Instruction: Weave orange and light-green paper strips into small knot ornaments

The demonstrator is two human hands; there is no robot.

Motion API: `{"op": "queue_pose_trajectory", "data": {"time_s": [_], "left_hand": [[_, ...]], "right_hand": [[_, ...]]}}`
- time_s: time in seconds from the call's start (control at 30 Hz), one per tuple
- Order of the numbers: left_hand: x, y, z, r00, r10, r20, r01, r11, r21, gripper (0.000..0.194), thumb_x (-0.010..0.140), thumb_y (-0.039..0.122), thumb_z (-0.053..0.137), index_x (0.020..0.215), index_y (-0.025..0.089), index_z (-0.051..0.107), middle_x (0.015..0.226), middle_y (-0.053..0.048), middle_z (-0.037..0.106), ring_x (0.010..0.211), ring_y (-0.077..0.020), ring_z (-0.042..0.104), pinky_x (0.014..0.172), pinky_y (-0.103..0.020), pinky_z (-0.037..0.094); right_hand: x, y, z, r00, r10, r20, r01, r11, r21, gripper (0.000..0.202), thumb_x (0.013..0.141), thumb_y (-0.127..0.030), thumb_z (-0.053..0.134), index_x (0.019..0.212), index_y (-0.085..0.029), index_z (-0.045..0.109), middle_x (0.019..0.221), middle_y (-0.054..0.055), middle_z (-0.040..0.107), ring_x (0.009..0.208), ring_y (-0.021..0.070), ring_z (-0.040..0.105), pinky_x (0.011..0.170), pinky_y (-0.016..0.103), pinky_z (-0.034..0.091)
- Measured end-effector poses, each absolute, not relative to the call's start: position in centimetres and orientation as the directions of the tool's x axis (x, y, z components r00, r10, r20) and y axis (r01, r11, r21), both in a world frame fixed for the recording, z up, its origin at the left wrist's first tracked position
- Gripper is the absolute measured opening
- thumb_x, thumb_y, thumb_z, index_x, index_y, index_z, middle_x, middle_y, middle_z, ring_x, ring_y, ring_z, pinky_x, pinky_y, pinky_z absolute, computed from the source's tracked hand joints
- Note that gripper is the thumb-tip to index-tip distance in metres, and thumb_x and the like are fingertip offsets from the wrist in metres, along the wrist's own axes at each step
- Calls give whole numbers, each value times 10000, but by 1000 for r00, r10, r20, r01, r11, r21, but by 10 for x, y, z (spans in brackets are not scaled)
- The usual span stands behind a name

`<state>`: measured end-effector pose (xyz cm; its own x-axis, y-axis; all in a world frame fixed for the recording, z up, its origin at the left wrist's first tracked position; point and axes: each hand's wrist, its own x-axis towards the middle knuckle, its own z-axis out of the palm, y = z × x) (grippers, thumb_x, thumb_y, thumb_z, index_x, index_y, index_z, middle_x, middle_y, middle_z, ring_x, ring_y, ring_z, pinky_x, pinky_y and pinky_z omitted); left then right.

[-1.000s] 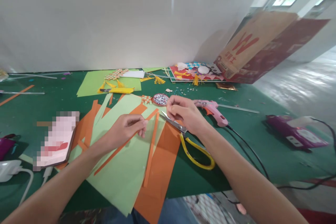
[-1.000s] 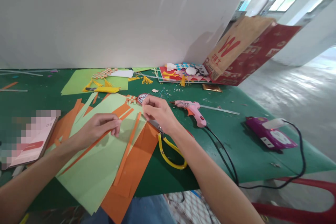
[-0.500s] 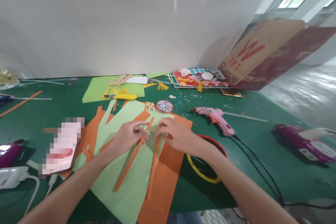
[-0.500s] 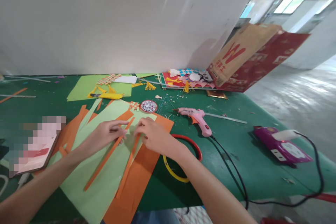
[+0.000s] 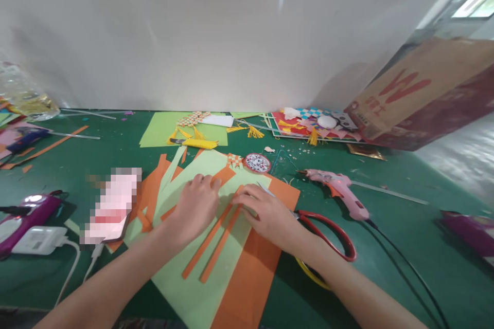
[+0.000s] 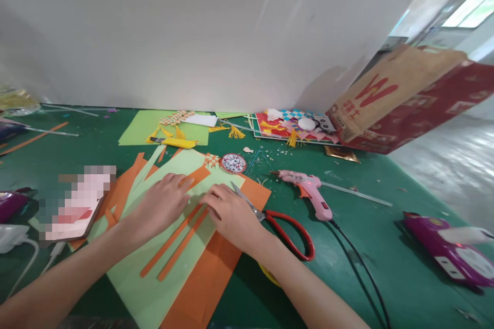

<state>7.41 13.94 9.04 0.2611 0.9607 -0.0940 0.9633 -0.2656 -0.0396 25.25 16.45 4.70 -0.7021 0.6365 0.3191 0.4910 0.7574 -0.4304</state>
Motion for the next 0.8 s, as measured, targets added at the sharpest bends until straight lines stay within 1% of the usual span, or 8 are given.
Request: {"op": "queue_pose_trajectory", "data": {"time_s": [0.13, 0.33, 0.43, 0.5, 0.53, 0.6, 0.73, 0.8], "left_hand": [[81, 138, 87, 229, 960, -158, 954, -254, -160, 457, 764, -73, 399, 1190, 44, 518, 1054, -193, 629, 972, -298, 590, 703, -344, 511], [77, 139, 89, 235, 954, -185, 956, -261, -135, 487, 723, -116, 380, 1140, 65, 555, 1047, -175, 648, 972, -268, 608, 696, -309, 506], [59, 145, 98, 256, 949, -182, 961, -270, -54, 360, 819, -1, 395, 1103, 120, 582, 1015, -128, 669, 927, -225, 634, 701, -274, 494], [41, 154, 108, 275, 947, -167, 957, -252, 146, 275, 892, 193, 423, 1096, 169, 605, 1048, -99, 677, 946, -220, 640, 733, -267, 486], [32, 159, 113, 224, 959, -175, 968, -197, 157, 286, 904, 241, 410, 1104, 194, 610, 1085, -85, 673, 980, -222, 635, 758, -266, 481], [16, 172, 120, 40, 986, -162, 998, -31, 62, 284, 881, 215, 410, 1056, 199, 633, 1064, -86, 682, 970, -238, 641, 775, -284, 472], [1, 190, 116, -130, 982, -138, 991, 123, -54, 296, 805, 90, 419, 1010, 129, 629, 1004, -163, 670, 910, -299, 648, 748, -353, 483], [2, 194, 108, -158, 979, -130, 985, 146, -93, 299, 786, 67, 436, 1020, 112, 616, 1042, -187, 645, 959, -318, 630, 754, -360, 488]], "right_hand": [[253, 165, 47, -689, 639, 342, 503, 761, -410, 222, 880, -101, 422, 913, -186, 624, 880, 77, 615, 835, 203, 575, 695, 326, 481], [252, 163, 49, -690, 621, 373, 496, 780, -381, 224, 883, -106, 423, 894, -196, 628, 849, 65, 626, 798, 187, 592, 673, 306, 488], [253, 163, 49, -692, 605, 395, 481, 794, -373, 230, 880, -98, 423, 900, -198, 629, 848, 64, 630, 793, 181, 599, 694, 310, 496], [253, 163, 48, -686, 609, 397, 486, 790, -373, 229, 878, -99, 426, 910, -196, 631, 848, 65, 630, 789, 180, 604, 676, 301, 498], [254, 163, 48, -682, 614, 397, 491, 787, -374, 226, 877, -101, 430, 916, -195, 632, 850, 66, 630, 788, 181, 607, 660, 295, 498], [254, 164, 47, -675, 622, 397, 497, 781, -379, 221, 874, -105, 437, 924, -194, 634, 858, 67, 630, 788, 181, 611, 634, 282, 497], [255, 164, 49, -669, 624, 404, 495, 779, -384, 223, 875, -103, 434, 918, -187, 635, 858, 66, 630, 785, 174, 614, 615, 265, 490], [256, 164, 50, -673, 625, 395, 494, 778, -389, 223, 875, -103, 435, 921, -187, 636, 858, 63, 632, 792, 174, 613, 632, 268, 490]]}}
